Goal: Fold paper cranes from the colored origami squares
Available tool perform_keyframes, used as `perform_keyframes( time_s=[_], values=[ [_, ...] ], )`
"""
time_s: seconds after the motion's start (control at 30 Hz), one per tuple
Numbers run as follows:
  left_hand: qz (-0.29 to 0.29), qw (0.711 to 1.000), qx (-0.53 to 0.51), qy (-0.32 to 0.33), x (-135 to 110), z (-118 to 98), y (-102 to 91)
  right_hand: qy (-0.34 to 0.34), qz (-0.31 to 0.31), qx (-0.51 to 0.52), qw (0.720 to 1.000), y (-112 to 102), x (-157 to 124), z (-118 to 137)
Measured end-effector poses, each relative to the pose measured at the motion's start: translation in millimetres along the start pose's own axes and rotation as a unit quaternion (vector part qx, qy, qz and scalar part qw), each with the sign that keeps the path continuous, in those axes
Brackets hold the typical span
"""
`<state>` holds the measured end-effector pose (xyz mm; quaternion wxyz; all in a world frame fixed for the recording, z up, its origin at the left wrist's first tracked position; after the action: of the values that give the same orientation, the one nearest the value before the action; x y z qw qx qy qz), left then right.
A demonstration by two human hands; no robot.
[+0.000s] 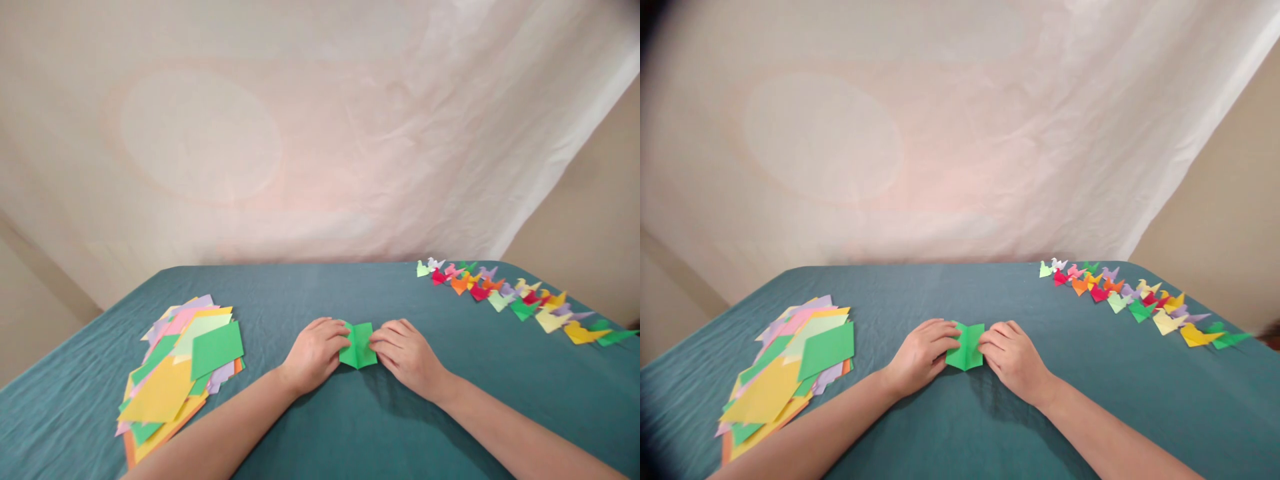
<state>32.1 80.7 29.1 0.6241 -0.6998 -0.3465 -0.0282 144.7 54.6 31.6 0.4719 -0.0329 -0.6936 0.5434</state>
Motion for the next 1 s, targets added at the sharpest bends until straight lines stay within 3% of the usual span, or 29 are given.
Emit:
perform_keyframes(
  time_s=[0.27,0.6,0.83,1.0],
  values=[
    [0.045,0.999,-0.009,-0.005,-0.6,0.5,8.3,0.057,0.018,0.060,0.996,6.1,-1.8,-14.0],
    [0.011,0.998,-0.042,-0.053,1.6,6.2,1.7,0.079,0.040,0.102,0.991,7.9,0.9,-17.1],
    [-0.004,0.988,-0.084,-0.128,0.7,19.2,-1.5,0.145,0.054,0.153,0.976,13.7,-1.3,-27.5],
    [-0.025,0.986,-0.078,-0.146,-0.1,25.8,-0.9,0.207,0.056,0.160,0.964,21.3,-3.8,-38.1]
  ],
)
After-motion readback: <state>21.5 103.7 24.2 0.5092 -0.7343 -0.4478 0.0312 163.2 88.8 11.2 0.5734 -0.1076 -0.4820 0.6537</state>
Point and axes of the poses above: each hand's wrist, its own x-axis towards the middle knuckle, its own y-axis out of the palm, z = x × y, the point moved 9 cm from there along x, towards the middle knuckle, and after that the axes turned 3 degrees about -x, right-handed, at the moved point
